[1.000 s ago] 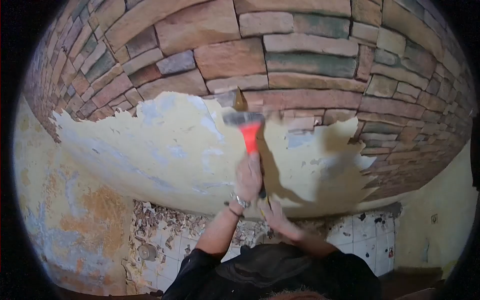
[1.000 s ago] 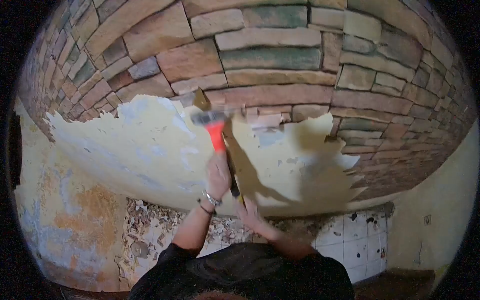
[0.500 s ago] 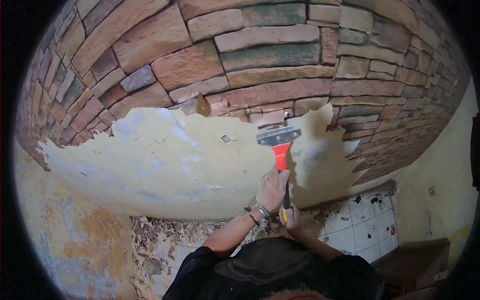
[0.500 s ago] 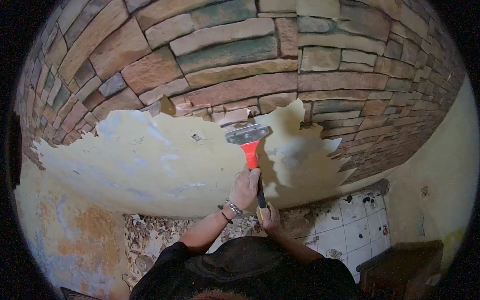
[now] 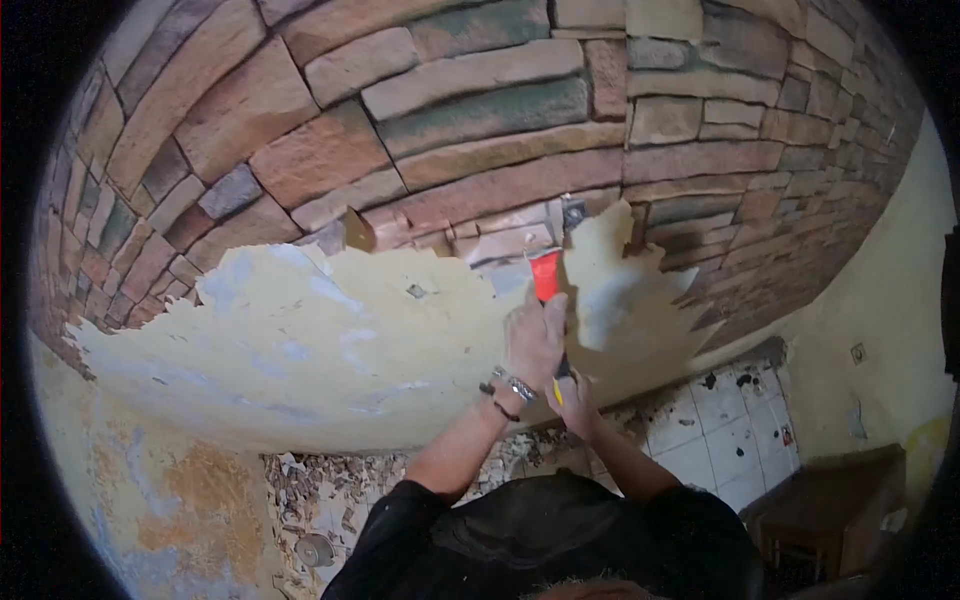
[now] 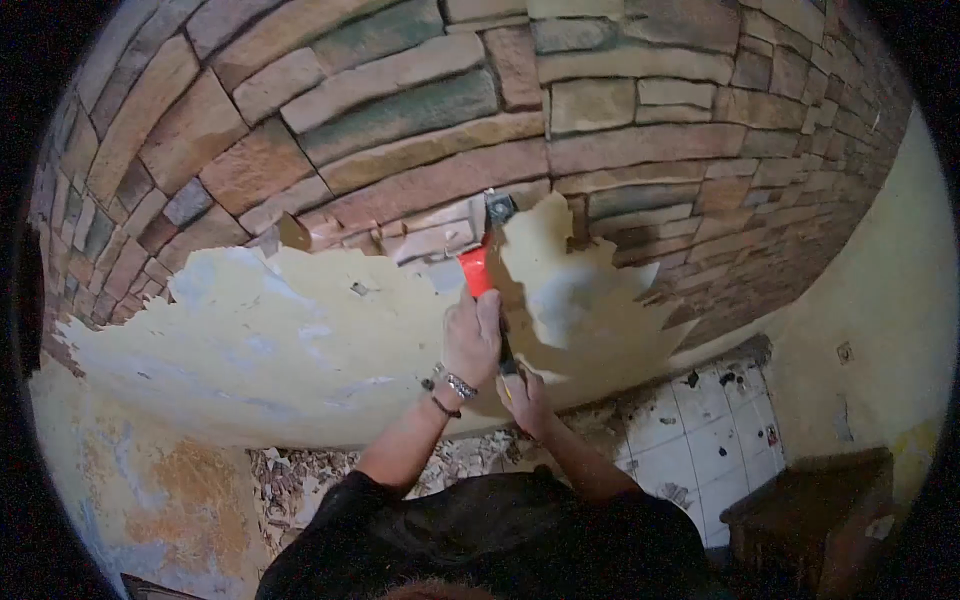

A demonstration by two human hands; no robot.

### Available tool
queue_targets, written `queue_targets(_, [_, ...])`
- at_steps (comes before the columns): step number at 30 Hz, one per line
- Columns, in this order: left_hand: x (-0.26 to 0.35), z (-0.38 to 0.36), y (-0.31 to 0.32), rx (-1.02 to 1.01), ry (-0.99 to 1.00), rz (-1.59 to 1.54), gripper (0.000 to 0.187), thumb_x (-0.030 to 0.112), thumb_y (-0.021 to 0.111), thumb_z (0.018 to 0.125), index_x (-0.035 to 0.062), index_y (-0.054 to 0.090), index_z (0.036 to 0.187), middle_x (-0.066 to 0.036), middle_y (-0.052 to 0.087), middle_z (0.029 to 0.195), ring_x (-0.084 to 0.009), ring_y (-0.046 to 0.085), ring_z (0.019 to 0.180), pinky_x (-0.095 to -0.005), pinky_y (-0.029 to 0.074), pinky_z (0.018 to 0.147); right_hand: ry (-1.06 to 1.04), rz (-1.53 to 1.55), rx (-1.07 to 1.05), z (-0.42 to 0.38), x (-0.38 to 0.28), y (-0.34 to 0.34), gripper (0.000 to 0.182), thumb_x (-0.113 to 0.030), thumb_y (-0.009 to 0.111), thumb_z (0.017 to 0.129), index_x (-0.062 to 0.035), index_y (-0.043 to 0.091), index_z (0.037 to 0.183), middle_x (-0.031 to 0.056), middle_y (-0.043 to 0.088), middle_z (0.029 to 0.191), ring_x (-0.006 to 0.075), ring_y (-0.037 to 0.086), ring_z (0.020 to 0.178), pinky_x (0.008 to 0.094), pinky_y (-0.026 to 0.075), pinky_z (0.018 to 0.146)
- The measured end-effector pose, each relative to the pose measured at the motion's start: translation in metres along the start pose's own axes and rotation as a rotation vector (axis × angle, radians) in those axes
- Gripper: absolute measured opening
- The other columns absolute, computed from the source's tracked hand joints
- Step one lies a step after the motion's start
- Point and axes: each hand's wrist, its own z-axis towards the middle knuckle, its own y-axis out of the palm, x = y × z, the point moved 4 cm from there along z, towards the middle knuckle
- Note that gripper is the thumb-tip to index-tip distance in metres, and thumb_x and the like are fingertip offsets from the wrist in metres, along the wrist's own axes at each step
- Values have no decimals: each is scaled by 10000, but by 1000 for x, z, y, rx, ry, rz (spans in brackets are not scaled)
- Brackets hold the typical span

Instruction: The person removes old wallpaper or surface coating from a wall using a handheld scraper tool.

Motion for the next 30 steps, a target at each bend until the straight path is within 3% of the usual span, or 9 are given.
queue_targets(4, [-6, -12, 0, -43, -20, -111, 364, 322, 434, 976, -31, 488, 1046, -238, 593, 703, -468, 556, 684, -549, 420, 646, 98, 49, 166, 14, -8, -22, 263, -301, 581, 907, -58, 555, 1002, 129, 547, 945, 227, 546, 739, 325, 462, 636])
queue_targets(6, [-23, -19, 14, -101, -73, -117, 362, 312, 437, 975, -40, 491, 1036, -248, 587, 709, -469, 550, 689, -546, 418, 649, 948, 1509, -269, -9, -2, -10, 331, -376, 538, 940, -45, 530, 943, 47, 529, 775, 126, 507, 629, 273, 405, 539])
queue_targets(8, [-34, -19, 23, 154, 190, 137, 342, 302, 439, 976, -30, 498, 1032, -242, 579, 679, -464, 551, 656, -543, 421, 627, 945, 1330, -164, 20, 9, -16, 390, -419, 485, 961, -37, 505, 880, -16, 464, 652, 66, 431, 546, 240, 335, 481])
queue_targets(14, [3, -5, -11, -75, -124, -327, 266, 245, 460, 965, -15, 479, 1013, -250, 579, 726, -444, 581, 724, -498, 443, 621, 865, 1167, -266, 25, 29, -15, 339, -338, 484, 957, -19, 524, 851, 24, 506, 647, 117, 477, 575, 298, 404, 525])
queue_targets(15, [1, -11, -15, -31, -73, -265, 270, 250, 463, 972, -14, 482, 1028, -223, 598, 728, -391, 604, 696, -454, 463, 618, 594, 674, -227, 22, 39, -32, 339, -327, 525, 944, 9, 571, 930, 43, 536, 670, 162, 514, 612, 343, 442, 570])
queue_targets(17, [-4, -10, -22, 18, -12, -202, 274, 254, 466, 980, -12, 485, 1043, -197, 617, 730, -338, 626, 667, -411, 482, 616, 682, 723, -375, -43, 93, -11, 368, -332, 557, 925, 19, 593, 1033, 58, 563, 678, 212, 537, 630, 376, 459, 602])
queue_targets(19, [-14, -8, -34, 107, -45, -659, 281, 252, 458, 998, -15, 507, 1073, -116, 650, 778, -187, 622, 657, -321, 496, 643, 250, 119, -139, -84, 141, -27, 375, -304, 580, 914, 18, 591, 1108, 75, 606, 705, 230, 560, 645, 384, 468, 612])
queue_targets(23, [7, 12, -51, 21, -119, -748, 305, 238, 471, 1002, -47, 562, 1060, -92, 670, 832, -109, 596, 667, -261, 488, 649, 848, 420, -396, 26, 155, -144, 152, -165, 564, 844, -30, 617, 800, 131, 577, 695, 249, 610, 736, 356, 460, 653])
queue_targets(30, [31, 30, -43, 12, -145, -862, 368, 332, 495, 993, -1, 630, 917, -49, 650, 698, -72, 529, 522, -195, 343, 436, 506, 283, -361, 97, 184, -209, 373, -339, 545, 893, -10, 509, 721, 126, 447, 575, 252, 469, 506, 368, 390, 519])
